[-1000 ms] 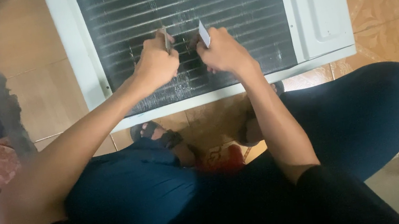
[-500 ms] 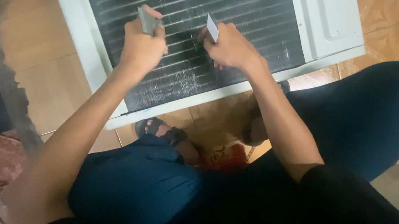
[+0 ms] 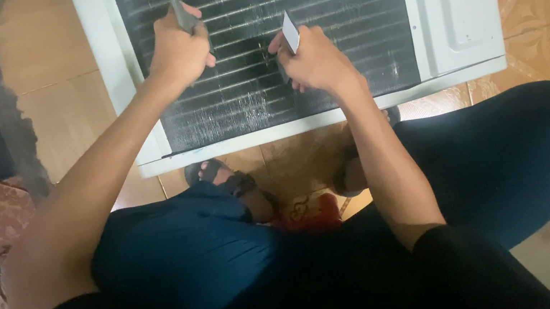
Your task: The person scrubs the surface of an air conditioner unit using two small rectangular cleaning pads. They move the pads back and forth across the grille in a repetitive scrubbing motion.
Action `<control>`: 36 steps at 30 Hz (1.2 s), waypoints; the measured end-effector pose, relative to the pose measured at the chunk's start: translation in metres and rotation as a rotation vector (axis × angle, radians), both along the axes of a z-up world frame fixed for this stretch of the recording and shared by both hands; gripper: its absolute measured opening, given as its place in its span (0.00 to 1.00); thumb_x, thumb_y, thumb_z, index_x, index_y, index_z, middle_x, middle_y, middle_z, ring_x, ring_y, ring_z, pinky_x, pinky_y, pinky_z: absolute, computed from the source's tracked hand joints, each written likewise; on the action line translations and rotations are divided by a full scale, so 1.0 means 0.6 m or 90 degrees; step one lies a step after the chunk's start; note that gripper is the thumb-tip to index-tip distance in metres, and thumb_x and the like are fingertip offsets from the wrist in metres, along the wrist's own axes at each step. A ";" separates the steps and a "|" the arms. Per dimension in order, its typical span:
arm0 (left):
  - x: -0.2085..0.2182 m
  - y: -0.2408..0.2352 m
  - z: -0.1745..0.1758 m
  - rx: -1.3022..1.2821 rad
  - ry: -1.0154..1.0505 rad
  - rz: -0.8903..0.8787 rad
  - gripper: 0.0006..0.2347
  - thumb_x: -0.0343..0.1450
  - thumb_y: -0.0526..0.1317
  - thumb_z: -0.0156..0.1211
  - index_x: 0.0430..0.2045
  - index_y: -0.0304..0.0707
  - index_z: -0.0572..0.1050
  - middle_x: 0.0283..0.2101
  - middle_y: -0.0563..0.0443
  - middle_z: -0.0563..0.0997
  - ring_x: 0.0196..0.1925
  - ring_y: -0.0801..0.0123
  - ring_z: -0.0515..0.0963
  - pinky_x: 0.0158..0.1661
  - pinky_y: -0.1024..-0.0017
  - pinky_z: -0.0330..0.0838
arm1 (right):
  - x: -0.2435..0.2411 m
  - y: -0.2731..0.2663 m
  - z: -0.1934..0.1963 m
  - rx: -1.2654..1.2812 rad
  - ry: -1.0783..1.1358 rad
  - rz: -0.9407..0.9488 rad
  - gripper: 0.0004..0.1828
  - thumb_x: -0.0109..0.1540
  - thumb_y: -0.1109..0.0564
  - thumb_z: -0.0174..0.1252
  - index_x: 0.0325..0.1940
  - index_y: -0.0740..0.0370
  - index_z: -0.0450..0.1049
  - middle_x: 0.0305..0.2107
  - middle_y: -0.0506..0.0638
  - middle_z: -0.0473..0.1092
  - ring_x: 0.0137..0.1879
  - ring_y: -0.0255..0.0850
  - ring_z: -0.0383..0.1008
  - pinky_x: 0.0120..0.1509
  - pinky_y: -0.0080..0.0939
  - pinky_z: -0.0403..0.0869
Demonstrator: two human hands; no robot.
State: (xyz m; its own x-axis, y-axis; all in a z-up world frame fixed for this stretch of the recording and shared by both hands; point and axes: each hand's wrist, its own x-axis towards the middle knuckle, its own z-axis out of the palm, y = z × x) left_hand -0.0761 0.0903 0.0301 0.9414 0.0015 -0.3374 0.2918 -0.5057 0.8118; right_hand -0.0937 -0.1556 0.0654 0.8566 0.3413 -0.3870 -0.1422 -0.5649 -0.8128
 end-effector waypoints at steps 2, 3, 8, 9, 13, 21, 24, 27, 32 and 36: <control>-0.006 0.000 -0.006 -0.017 -0.034 -0.012 0.10 0.75 0.32 0.43 0.50 0.32 0.65 0.31 0.47 0.76 0.20 0.73 0.82 0.21 0.75 0.73 | 0.000 0.002 0.007 -0.012 0.013 -0.005 0.15 0.65 0.62 0.45 0.49 0.66 0.77 0.21 0.50 0.73 0.19 0.36 0.71 0.23 0.36 0.72; -0.010 -0.001 -0.009 -0.035 -0.069 -0.023 0.10 0.74 0.30 0.43 0.49 0.29 0.66 0.26 0.49 0.76 0.18 0.73 0.80 0.24 0.74 0.75 | -0.001 0.002 0.010 -0.025 0.025 -0.010 0.16 0.66 0.61 0.45 0.49 0.65 0.77 0.22 0.50 0.73 0.19 0.36 0.71 0.24 0.36 0.72; -0.022 -0.012 0.000 0.010 -0.050 -0.042 0.12 0.75 0.28 0.43 0.52 0.27 0.64 0.30 0.46 0.77 0.21 0.71 0.82 0.23 0.74 0.77 | 0.001 -0.002 -0.005 0.006 -0.005 0.007 0.16 0.66 0.61 0.45 0.50 0.67 0.77 0.21 0.52 0.73 0.18 0.37 0.71 0.22 0.35 0.72; -0.025 -0.014 0.002 0.029 -0.048 -0.044 0.11 0.75 0.28 0.44 0.52 0.29 0.65 0.29 0.46 0.77 0.22 0.70 0.83 0.23 0.75 0.78 | 0.001 -0.002 -0.008 0.015 -0.012 0.011 0.17 0.65 0.62 0.44 0.50 0.68 0.77 0.21 0.52 0.73 0.18 0.37 0.71 0.21 0.35 0.71; -0.026 -0.012 -0.006 0.007 -0.033 -0.023 0.14 0.73 0.28 0.44 0.53 0.29 0.63 0.42 0.37 0.75 0.22 0.69 0.83 0.26 0.72 0.81 | -0.001 0.000 0.003 0.002 -0.032 0.018 0.17 0.64 0.62 0.44 0.49 0.68 0.78 0.21 0.53 0.74 0.18 0.38 0.72 0.22 0.35 0.73; -0.011 -0.008 0.007 0.000 0.003 -0.047 0.12 0.74 0.29 0.42 0.51 0.23 0.65 0.34 0.38 0.78 0.20 0.62 0.86 0.25 0.72 0.83 | -0.008 -0.001 0.000 0.021 -0.102 0.047 0.16 0.64 0.64 0.46 0.47 0.67 0.79 0.17 0.52 0.73 0.17 0.38 0.73 0.21 0.35 0.71; -0.013 -0.016 0.023 0.048 0.062 -0.074 0.11 0.73 0.30 0.40 0.47 0.24 0.68 0.34 0.40 0.79 0.19 0.63 0.86 0.28 0.71 0.80 | -0.016 0.003 -0.012 0.096 -0.214 0.060 0.14 0.61 0.67 0.47 0.44 0.70 0.78 0.18 0.50 0.73 0.16 0.38 0.72 0.24 0.35 0.70; -0.024 -0.020 0.035 0.049 0.038 -0.100 0.11 0.74 0.28 0.41 0.47 0.19 0.68 0.29 0.40 0.79 0.19 0.64 0.85 0.26 0.73 0.80 | -0.020 0.014 -0.014 0.117 -0.239 0.012 0.14 0.63 0.68 0.47 0.48 0.67 0.76 0.20 0.50 0.73 0.18 0.37 0.73 0.23 0.34 0.70; -0.043 -0.029 0.031 0.068 0.030 -0.099 0.12 0.73 0.27 0.43 0.49 0.17 0.65 0.32 0.37 0.80 0.18 0.65 0.83 0.23 0.74 0.80 | -0.017 0.031 -0.043 0.191 -0.167 -0.059 0.12 0.66 0.67 0.45 0.47 0.66 0.74 0.17 0.49 0.70 0.17 0.36 0.73 0.20 0.33 0.72; -0.059 -0.030 0.013 0.057 -0.086 -0.112 0.05 0.71 0.26 0.46 0.37 0.19 0.67 0.25 0.41 0.77 0.12 0.65 0.76 0.14 0.72 0.72 | -0.005 0.045 -0.050 0.187 -0.125 -0.066 0.11 0.65 0.67 0.47 0.47 0.67 0.74 0.20 0.52 0.72 0.17 0.38 0.73 0.20 0.34 0.73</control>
State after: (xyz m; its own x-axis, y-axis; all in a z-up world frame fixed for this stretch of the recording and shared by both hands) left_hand -0.1115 0.0722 0.0378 0.9664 -0.1417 -0.2145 0.0851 -0.6111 0.7870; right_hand -0.0969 -0.1285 0.0357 0.9408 0.3207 -0.1101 -0.0115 -0.2945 -0.9556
